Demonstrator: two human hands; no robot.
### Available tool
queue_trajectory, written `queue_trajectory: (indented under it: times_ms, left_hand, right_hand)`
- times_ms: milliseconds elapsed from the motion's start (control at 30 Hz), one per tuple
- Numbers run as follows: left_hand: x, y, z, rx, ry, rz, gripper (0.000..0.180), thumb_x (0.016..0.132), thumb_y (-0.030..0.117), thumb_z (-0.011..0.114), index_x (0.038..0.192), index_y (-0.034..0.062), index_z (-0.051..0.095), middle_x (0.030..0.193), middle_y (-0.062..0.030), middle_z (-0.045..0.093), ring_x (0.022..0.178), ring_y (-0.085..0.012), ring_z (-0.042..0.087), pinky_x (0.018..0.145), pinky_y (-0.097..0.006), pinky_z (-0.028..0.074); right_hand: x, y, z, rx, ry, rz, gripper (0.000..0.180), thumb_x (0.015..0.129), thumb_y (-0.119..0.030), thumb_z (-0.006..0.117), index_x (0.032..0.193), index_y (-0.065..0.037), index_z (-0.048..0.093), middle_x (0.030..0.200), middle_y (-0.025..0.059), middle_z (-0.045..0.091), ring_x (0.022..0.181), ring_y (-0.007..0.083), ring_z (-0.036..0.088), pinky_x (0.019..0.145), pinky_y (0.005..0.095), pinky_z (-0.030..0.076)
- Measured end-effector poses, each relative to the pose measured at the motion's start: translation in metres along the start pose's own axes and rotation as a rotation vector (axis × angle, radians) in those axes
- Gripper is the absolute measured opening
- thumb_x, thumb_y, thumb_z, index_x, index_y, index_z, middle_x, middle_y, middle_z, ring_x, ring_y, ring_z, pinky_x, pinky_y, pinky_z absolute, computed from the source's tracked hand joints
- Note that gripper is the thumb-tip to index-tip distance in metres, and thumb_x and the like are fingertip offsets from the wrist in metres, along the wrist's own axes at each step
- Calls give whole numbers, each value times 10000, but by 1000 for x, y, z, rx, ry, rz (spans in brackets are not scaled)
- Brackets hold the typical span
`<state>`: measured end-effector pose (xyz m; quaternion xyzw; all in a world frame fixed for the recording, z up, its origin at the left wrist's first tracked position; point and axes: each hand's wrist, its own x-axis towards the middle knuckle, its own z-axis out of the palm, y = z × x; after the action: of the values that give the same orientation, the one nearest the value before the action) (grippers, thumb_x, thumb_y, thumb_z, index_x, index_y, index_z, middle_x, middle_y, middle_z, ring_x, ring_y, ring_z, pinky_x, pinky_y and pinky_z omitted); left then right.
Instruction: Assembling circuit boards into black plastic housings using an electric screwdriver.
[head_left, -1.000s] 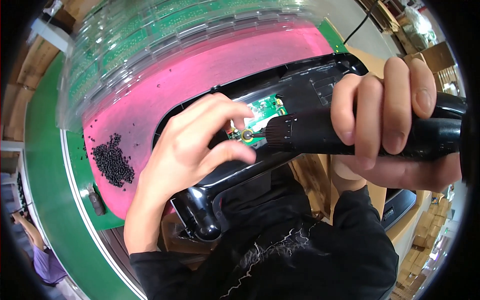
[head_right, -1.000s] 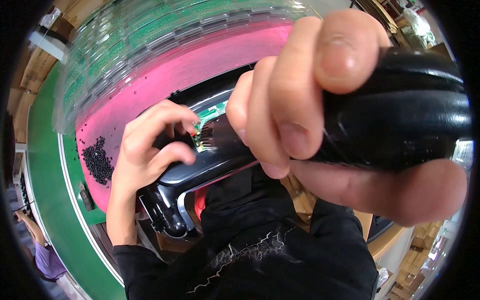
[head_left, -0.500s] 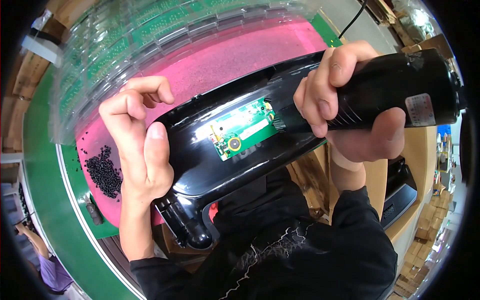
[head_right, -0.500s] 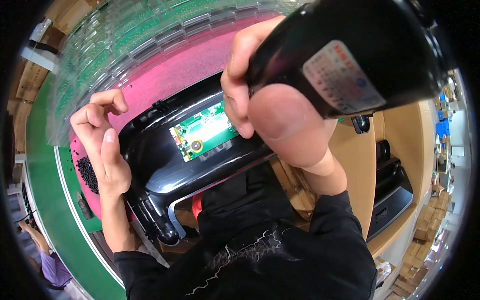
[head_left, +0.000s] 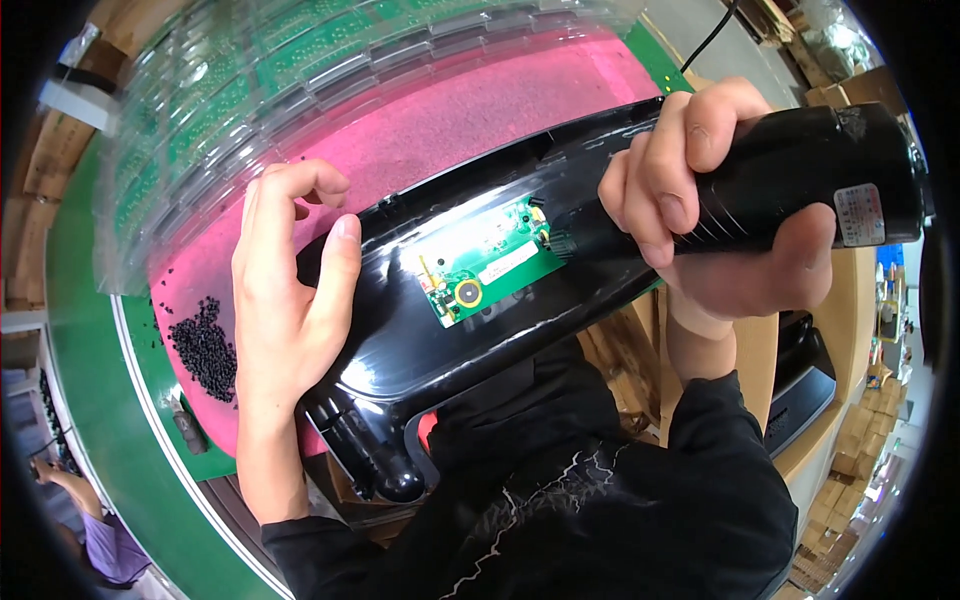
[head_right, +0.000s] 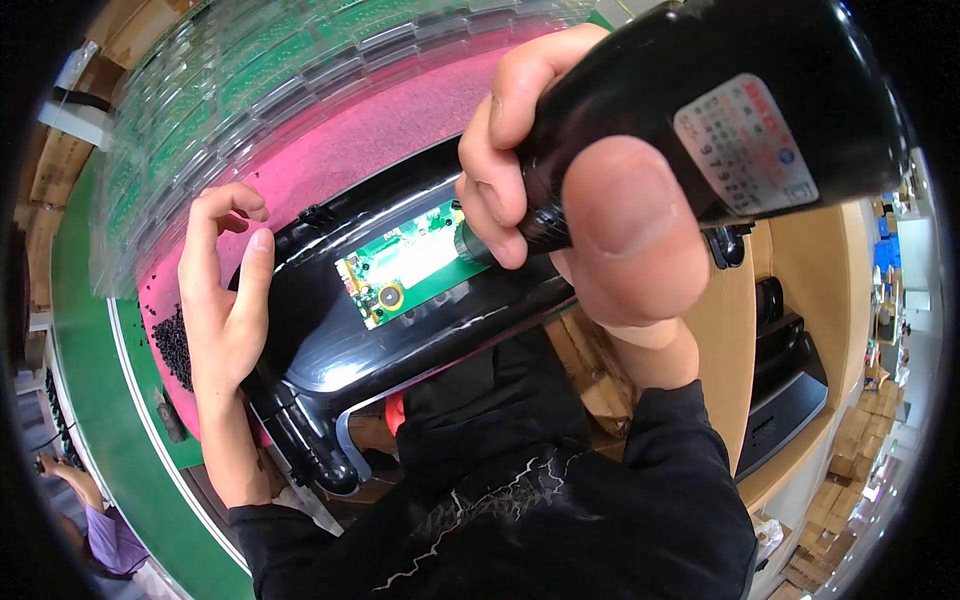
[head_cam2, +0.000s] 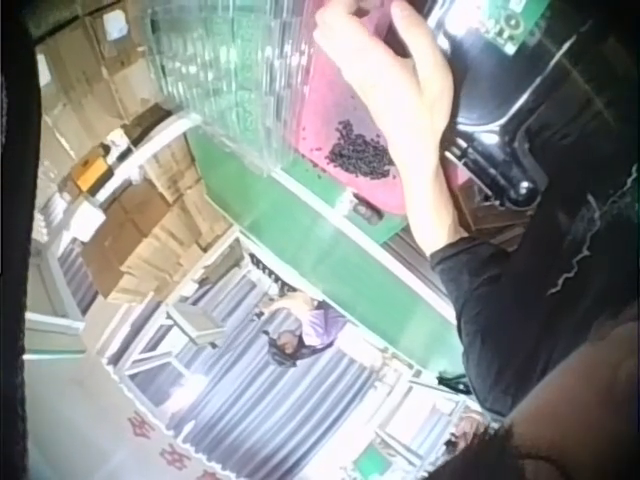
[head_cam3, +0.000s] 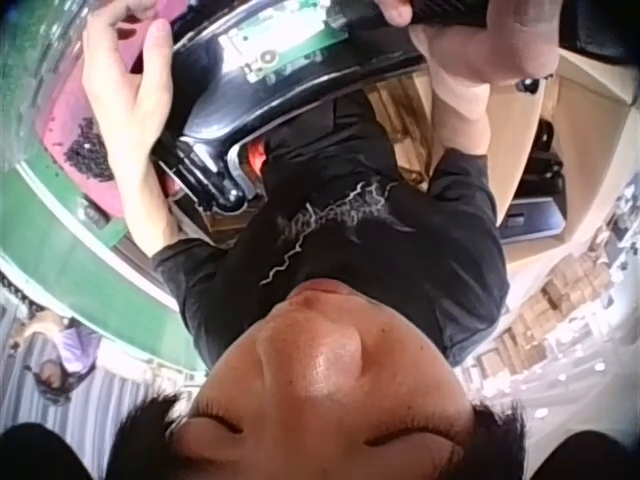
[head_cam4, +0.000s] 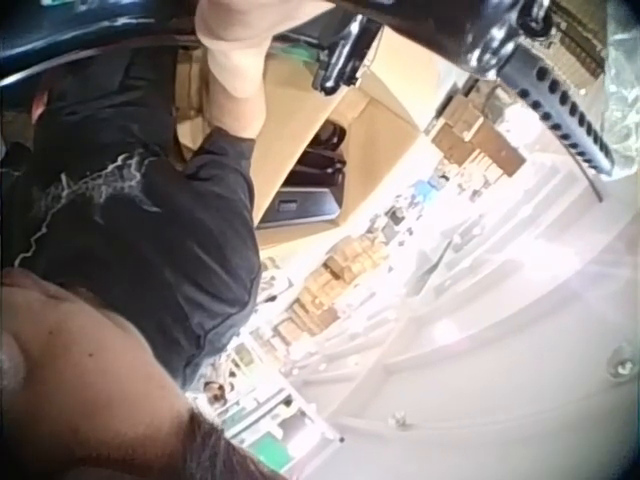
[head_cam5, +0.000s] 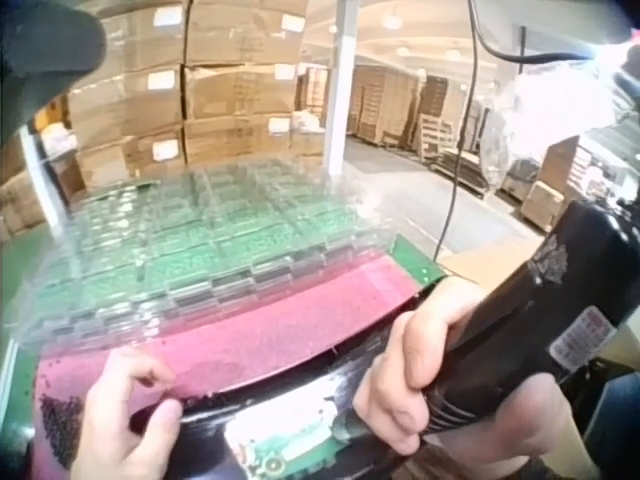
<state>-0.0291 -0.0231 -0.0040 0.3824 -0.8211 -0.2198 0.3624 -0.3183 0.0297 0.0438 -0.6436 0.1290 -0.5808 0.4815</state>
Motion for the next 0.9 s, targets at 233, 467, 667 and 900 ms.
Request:
queue_trajectory:
  times_ms: [233,467,667,900]
  left_hand:
    - [3,2,2,26,-35,16,177,874,-4,622,1046,-4,579,957,-133,593,903,-271,602,826,-355,491]
    - [5,0,4,30,-70,31,171,859,-6,649,1021,-7,595,960,-129,604,900,-279,599,822,-361,492]
    - [6,5,2,45,-98,71,194,830,-2,683,1015,-1,624,975,-124,615,926,-296,602,832,-376,494]
    - [2,8,3,-116,-255,313,304,712,65,819,989,-1,714,974,-119,705,949,-319,640,866,-421,517]
  right_hand:
    - [-8,7,1,49,48,7,605,880,-613,628,1126,-75,500,846,-2,576,576,86,594,617,265,469]
    - [-6,18,0,90,93,8,605,886,-618,614,1126,-74,503,847,0,575,582,85,593,616,265,464]
    - [-17,11,0,133,118,-26,606,890,-623,603,1125,-73,506,847,1,575,587,84,592,615,264,460]
    - [-2,18,30,250,186,-89,575,903,-603,580,1119,-78,491,845,-10,548,597,82,579,682,293,475]
